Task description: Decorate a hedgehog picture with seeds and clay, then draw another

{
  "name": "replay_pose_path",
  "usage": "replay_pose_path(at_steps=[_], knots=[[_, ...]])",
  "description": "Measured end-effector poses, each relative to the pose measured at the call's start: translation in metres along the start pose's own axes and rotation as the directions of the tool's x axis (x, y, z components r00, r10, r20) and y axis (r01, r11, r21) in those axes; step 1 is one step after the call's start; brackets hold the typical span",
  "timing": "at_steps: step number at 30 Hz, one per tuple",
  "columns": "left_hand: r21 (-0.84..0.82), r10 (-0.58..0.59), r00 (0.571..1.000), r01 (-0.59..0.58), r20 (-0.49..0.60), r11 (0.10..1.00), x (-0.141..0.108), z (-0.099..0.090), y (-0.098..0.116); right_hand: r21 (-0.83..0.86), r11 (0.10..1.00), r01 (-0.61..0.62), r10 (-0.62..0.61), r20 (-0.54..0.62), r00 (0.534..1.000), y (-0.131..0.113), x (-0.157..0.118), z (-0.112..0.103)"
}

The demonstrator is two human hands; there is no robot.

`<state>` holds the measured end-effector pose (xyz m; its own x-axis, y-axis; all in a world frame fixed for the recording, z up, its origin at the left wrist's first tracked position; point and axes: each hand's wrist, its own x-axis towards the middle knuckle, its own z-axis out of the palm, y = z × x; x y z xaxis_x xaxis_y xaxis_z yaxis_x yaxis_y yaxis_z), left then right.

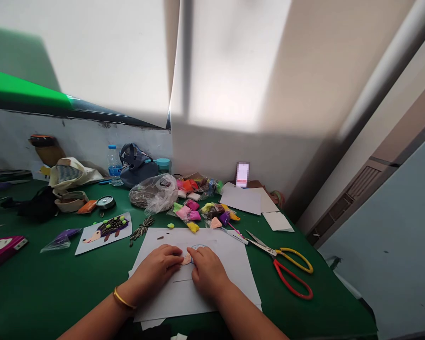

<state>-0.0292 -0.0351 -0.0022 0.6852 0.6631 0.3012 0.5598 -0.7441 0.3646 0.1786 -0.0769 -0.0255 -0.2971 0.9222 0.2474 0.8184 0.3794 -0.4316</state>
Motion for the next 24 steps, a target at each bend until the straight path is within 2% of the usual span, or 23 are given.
replay_pose_path(at_steps=[4,9,13,18,24], knots=[[-0.026,-0.033,0.999,0.032,-0.041,0.999,-0.005,0.006,-0.008,-0.002,1.0,0.015,-0.015,-0.015,1.0,0.001,-0.001,0.0],[0.068,0.003,1.0,-0.004,0.004,0.998,-0.009,0.013,-0.014,0.021,0.995,0.096,-0.095,-0.047,0.994,0.004,-0.001,0.002],[0.117,0.002,1.0,-0.005,0.024,0.993,-0.009,0.014,-0.012,-0.027,0.991,0.128,-0.129,-0.042,0.991,0.001,-0.001,0.001],[0.036,-0.05,0.999,0.05,-0.013,0.998,-0.008,0.008,-0.008,-0.071,0.989,0.133,-0.135,-0.016,0.991,-0.002,-0.002,-0.001],[-0.026,-0.102,0.995,0.102,-0.01,0.994,0.005,0.004,-0.003,0.024,0.997,0.068,-0.068,-0.03,0.997,0.001,-0.001,-0.001]])
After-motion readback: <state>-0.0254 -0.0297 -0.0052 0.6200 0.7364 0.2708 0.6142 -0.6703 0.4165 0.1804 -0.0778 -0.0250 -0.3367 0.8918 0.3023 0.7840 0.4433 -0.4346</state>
